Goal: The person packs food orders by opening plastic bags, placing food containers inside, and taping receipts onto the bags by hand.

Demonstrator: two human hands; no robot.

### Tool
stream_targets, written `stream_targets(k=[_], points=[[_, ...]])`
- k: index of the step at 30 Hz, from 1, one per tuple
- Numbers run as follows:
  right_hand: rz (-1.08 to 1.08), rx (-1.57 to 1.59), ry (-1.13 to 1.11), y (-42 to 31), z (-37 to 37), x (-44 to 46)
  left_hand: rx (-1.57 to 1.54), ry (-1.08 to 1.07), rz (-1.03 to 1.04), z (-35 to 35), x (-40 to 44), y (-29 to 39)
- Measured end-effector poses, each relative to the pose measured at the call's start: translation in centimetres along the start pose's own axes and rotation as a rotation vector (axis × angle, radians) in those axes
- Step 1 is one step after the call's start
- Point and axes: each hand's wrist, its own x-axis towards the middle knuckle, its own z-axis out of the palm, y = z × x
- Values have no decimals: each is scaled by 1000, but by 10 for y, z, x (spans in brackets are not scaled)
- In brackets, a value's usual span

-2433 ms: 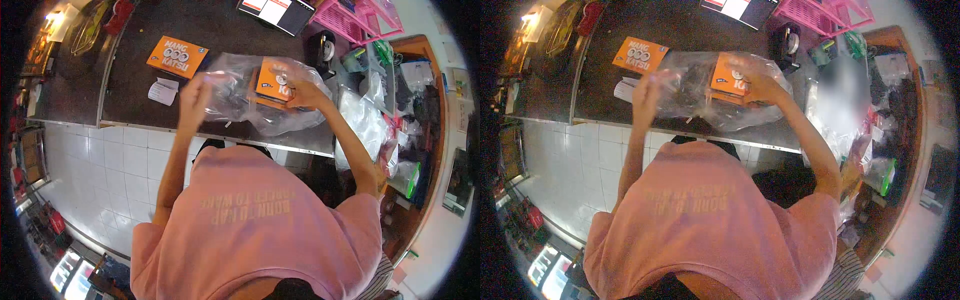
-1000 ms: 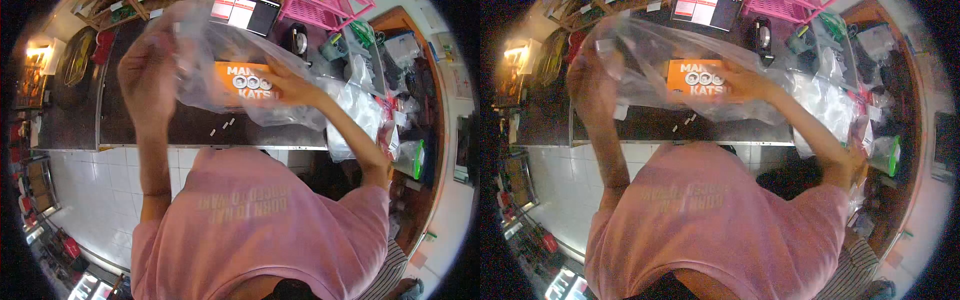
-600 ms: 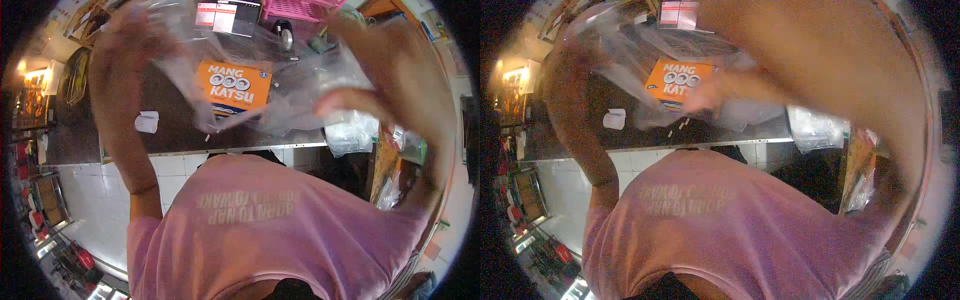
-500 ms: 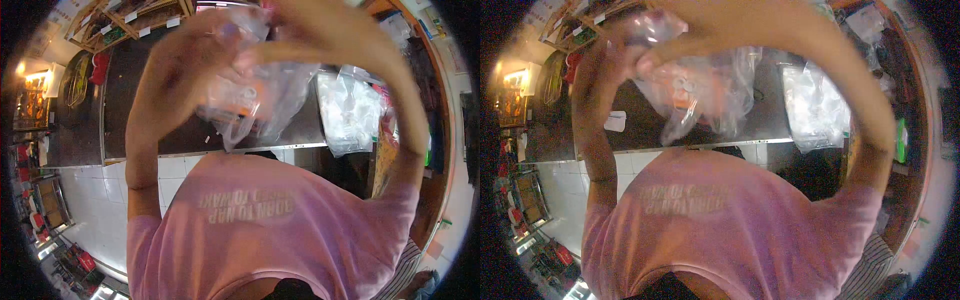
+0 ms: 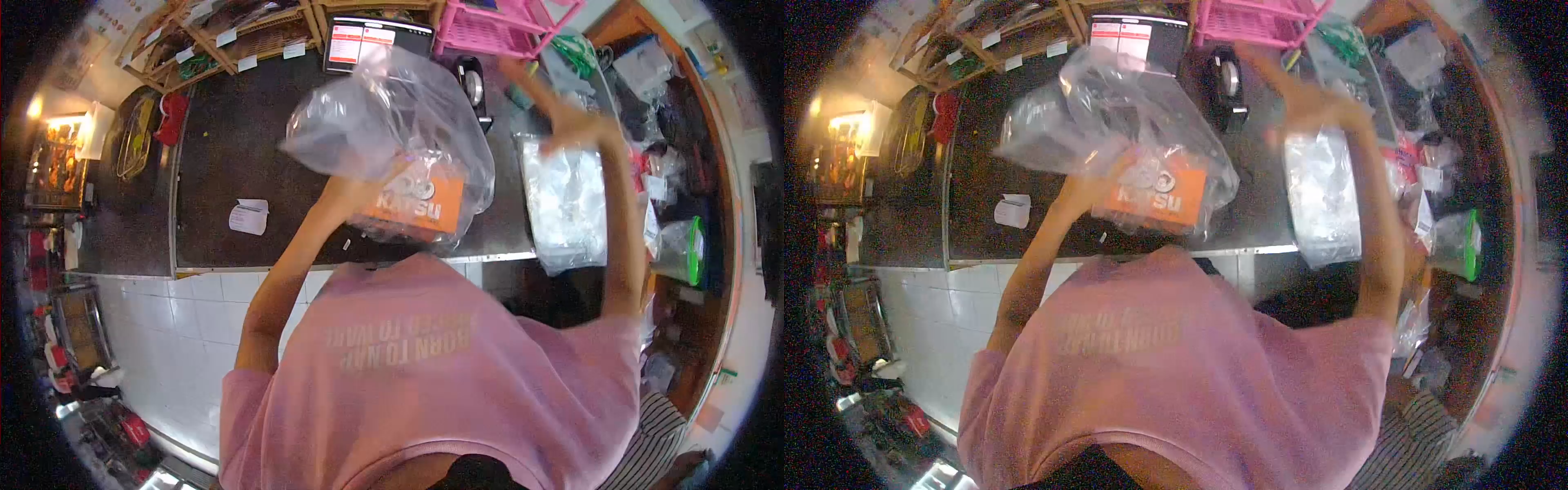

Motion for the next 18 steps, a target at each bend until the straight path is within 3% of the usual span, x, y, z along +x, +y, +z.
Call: stream_targets(k=[2, 5, 8, 11, 12, 13, 14, 16, 18], points=[[129, -15, -88, 13, 76, -6, 168, 102, 181, -3, 9, 17], [11, 457, -18, -28, 131, 46, 418, 192, 463, 0, 19, 36], [139, 746, 195, -66, 151, 77, 702, 70, 502, -15, 47, 19], [237, 931, 390, -80, 164, 106, -194, 104, 86, -51, 17, -11], [260, 927, 445, -76, 172, 116, 303, -10, 10, -60, -4, -4], [283, 923, 500, -72, 180, 125, 435, -33, -33, -35, -21, -19], [315, 914, 508, -86, 179, 124, 419, -166, -70, -9, -31, -17], [376, 899, 524, -122, 181, 116, 12, -40, 19, 39, -51, -25], [368, 734, 657, -146, 194, 108, -111, 5, -6, 47, -56, -27]])
